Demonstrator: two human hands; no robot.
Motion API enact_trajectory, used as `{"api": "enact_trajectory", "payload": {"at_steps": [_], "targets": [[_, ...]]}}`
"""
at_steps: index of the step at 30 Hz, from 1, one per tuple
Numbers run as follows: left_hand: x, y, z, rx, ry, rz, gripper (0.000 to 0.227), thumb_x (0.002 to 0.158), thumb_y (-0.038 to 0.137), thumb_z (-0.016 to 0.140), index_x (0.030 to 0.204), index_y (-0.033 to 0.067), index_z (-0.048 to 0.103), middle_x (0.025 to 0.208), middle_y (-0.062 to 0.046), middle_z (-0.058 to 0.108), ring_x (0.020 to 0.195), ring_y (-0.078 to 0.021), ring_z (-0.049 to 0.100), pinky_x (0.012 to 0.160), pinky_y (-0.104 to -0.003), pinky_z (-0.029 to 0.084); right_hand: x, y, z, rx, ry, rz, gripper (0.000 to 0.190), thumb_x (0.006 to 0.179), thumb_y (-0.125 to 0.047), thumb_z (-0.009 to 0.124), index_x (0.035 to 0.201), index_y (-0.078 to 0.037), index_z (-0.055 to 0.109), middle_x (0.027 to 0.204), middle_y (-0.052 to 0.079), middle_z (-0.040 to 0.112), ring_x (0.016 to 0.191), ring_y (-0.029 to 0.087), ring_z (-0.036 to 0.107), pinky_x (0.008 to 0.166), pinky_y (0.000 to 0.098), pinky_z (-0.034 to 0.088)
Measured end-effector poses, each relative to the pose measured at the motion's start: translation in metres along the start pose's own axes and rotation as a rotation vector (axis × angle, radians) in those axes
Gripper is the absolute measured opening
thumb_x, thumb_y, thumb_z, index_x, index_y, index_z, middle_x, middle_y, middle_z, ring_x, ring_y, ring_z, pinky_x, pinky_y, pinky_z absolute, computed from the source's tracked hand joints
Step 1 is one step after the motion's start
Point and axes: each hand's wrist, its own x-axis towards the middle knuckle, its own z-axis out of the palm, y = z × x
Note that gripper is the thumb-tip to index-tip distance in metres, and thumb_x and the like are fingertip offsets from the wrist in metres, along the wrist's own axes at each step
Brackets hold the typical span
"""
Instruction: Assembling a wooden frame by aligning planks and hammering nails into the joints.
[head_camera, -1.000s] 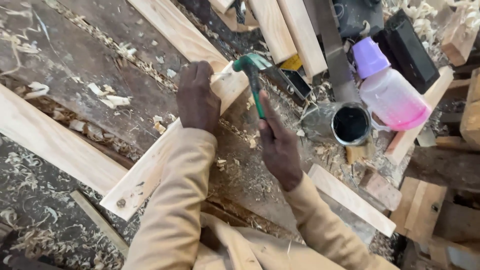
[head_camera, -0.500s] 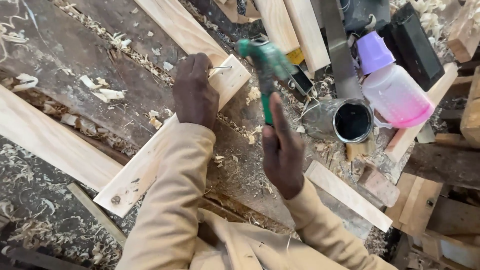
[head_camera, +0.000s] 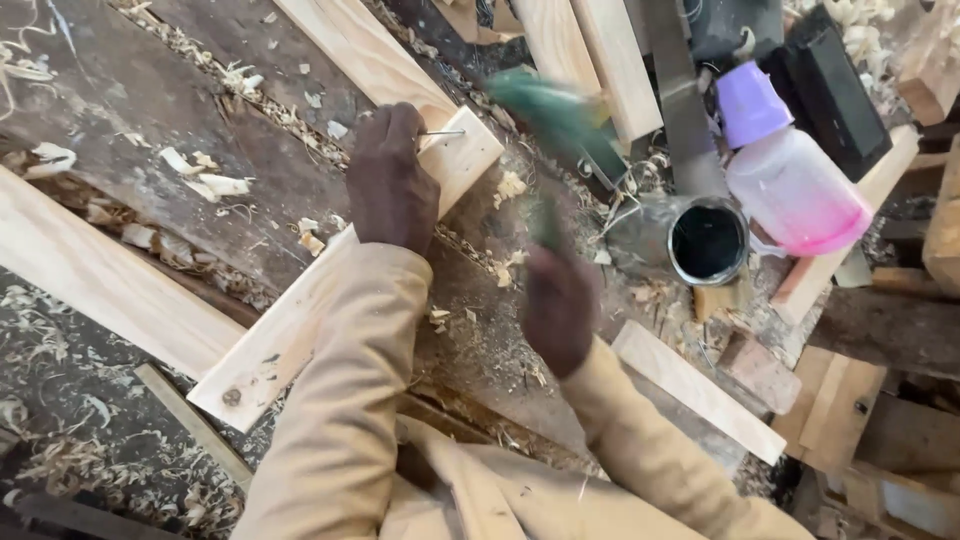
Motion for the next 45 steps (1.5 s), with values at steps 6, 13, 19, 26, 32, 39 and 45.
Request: {"api": "enact_trajectory", "payload": {"at_steps": [6,13,19,26,32,39,45], "targets": [[-0.009,0.004,-0.001,0.127,-0.027,0.076,0.031,0.066,-0.005,0.057,0.089,0.0109,0.045,0.083,-0.008,0.048,0.084,-0.0283,0.053,0.071,-0.035,0.048,0.042,-0.04,-0.012,0.056,-0.201,0.298,0.04,0.099,-0.02,0.039,0.138,-0.018,0.037,0.071,0.016,0.064,0.047,0.014,0.054,0.04,0.0246,0.039],[0.002,0.014,-0.007,0.184,0.002,0.177,0.039,0.053,-0.015,0.056,0.087,0.0004,0.046,0.088,-0.016,0.051,0.078,-0.0304,0.047,0.06,-0.039,0.043,0.02,-0.032,-0.025,0.091,-0.278,0.38,0.041,0.103,-0.023,0.039,0.142,-0.021,0.027,0.059,-0.002,0.045,0.045,0.006,0.038,0.044,0.0228,0.039],[-0.003,0.013,-0.008,0.204,-0.029,0.192,0.034,0.053,-0.019,0.055,0.081,-0.0008,0.048,0.085,-0.014,0.05,0.081,-0.0293,0.045,0.063,-0.038,0.045,0.019,-0.03,-0.023,0.059,-0.353,0.5,0.042,0.1,-0.022,0.04,0.141,-0.023,0.028,0.064,-0.001,0.043,0.05,0.009,0.04,0.047,0.0234,0.039],[-0.003,0.012,-0.011,0.179,-0.057,0.084,0.039,0.046,-0.017,0.059,0.078,0.0028,0.045,0.082,-0.011,0.049,0.079,-0.0287,0.044,0.061,-0.04,0.046,0.02,-0.03,-0.018,0.0,-0.345,0.404,0.041,0.103,-0.022,0.038,0.142,-0.021,0.027,0.065,-0.002,0.039,0.049,0.007,0.028,0.046,0.0242,0.027],[-0.003,0.013,-0.01,0.145,-0.027,0.075,0.032,0.052,-0.017,0.052,0.076,0.0029,0.044,0.079,-0.011,0.048,0.075,-0.0271,0.042,0.051,-0.038,0.037,0.014,-0.023,-0.01,-0.083,-0.379,0.34,0.041,0.104,-0.023,0.036,0.142,-0.026,0.022,0.092,0.003,0.054,0.045,0.006,0.028,0.04,0.0233,0.029],[-0.003,0.01,-0.009,0.174,-0.038,0.085,0.037,0.049,-0.02,0.056,0.077,0.0029,0.046,0.08,-0.009,0.051,0.077,-0.0244,0.044,0.051,-0.035,0.042,0.03,-0.03,-0.021,-0.106,-0.243,0.109,0.038,0.109,-0.02,0.031,0.145,-0.028,0.023,0.144,0.012,0.041,0.046,0.003,0.033,0.038,0.0199,0.032],[-0.004,0.007,-0.003,0.166,-0.014,0.087,0.026,0.062,-0.019,0.051,0.076,0.0024,0.045,0.076,-0.009,0.046,0.071,-0.0226,0.041,0.046,-0.034,0.035,0.011,-0.005,-0.003,-0.097,-0.42,0.321,0.043,0.107,-0.021,0.033,0.144,-0.034,0.016,0.075,0.001,0.053,0.048,0.006,0.03,0.044,0.0249,0.03]]}}
